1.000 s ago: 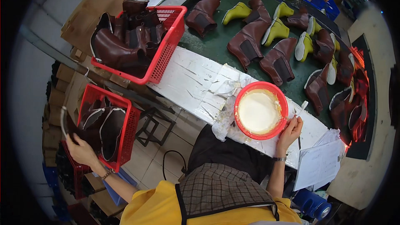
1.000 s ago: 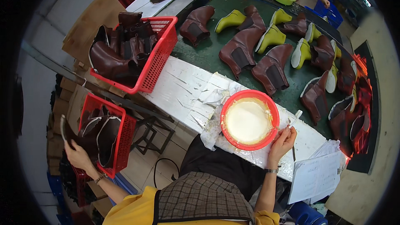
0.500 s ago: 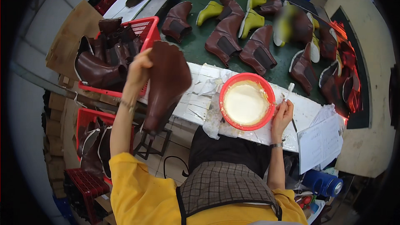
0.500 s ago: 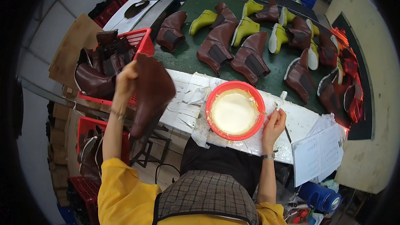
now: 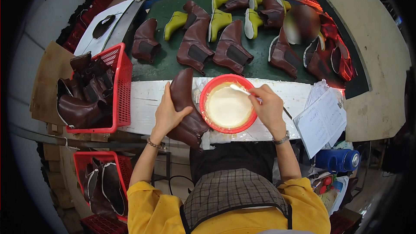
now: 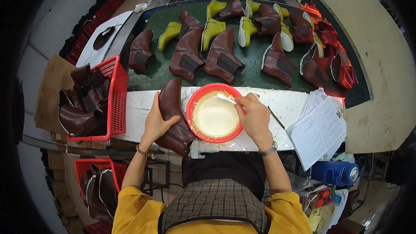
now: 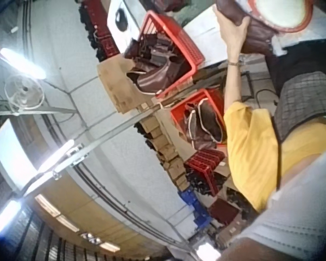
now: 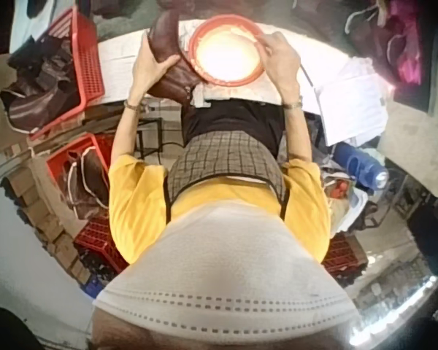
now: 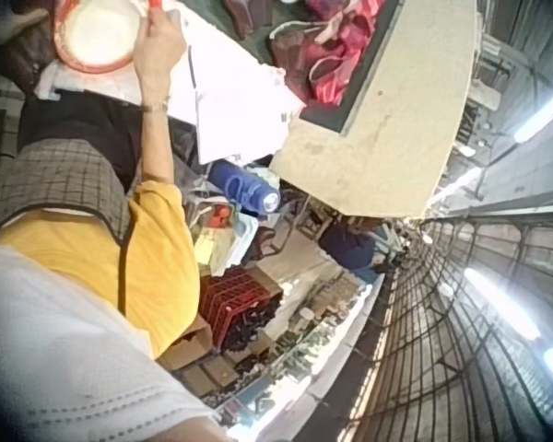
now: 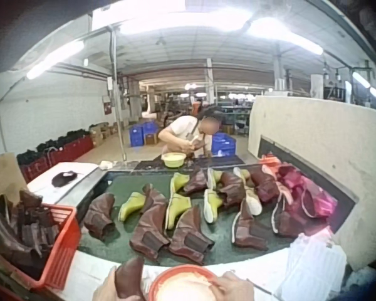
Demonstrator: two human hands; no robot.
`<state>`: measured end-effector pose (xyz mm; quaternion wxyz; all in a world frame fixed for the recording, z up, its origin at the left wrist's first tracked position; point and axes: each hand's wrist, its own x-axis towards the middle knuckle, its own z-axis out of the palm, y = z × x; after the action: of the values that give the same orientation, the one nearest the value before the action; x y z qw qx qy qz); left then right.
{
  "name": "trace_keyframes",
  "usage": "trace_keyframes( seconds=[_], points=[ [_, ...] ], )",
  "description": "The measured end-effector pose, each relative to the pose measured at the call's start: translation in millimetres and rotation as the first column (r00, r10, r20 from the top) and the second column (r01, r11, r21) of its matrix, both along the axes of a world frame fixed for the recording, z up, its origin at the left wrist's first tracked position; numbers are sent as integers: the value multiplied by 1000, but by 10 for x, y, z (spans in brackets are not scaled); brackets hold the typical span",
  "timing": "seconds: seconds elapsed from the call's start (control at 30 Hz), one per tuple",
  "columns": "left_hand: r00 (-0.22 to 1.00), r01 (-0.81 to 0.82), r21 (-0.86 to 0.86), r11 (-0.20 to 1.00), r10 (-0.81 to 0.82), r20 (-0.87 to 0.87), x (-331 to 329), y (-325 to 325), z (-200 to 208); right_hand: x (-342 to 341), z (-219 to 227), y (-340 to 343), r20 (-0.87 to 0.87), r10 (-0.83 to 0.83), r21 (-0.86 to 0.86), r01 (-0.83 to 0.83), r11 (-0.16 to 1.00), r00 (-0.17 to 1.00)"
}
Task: Applying white adhesive to the edges of brown leather shoe uppers using a small brush.
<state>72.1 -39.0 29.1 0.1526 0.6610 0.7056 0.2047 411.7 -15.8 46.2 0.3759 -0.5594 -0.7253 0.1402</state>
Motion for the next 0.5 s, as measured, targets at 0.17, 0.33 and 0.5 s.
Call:
trace_keyframes(
  seconds=[0.17,0.33,0.5],
  points=[
    [826,8,-42,999,17,563,-414,13,698,-169,-162,134,599,133,-73,-111,991,789],
    [991,23,280,960,14,-131,-402,-282,1471,-138,85,82,523,142,-35,-145,989,840],
    [832,15,328,944,170,-528,15,-196,417,5,278,28,235,35,26,-42,999,971]
  ],
)
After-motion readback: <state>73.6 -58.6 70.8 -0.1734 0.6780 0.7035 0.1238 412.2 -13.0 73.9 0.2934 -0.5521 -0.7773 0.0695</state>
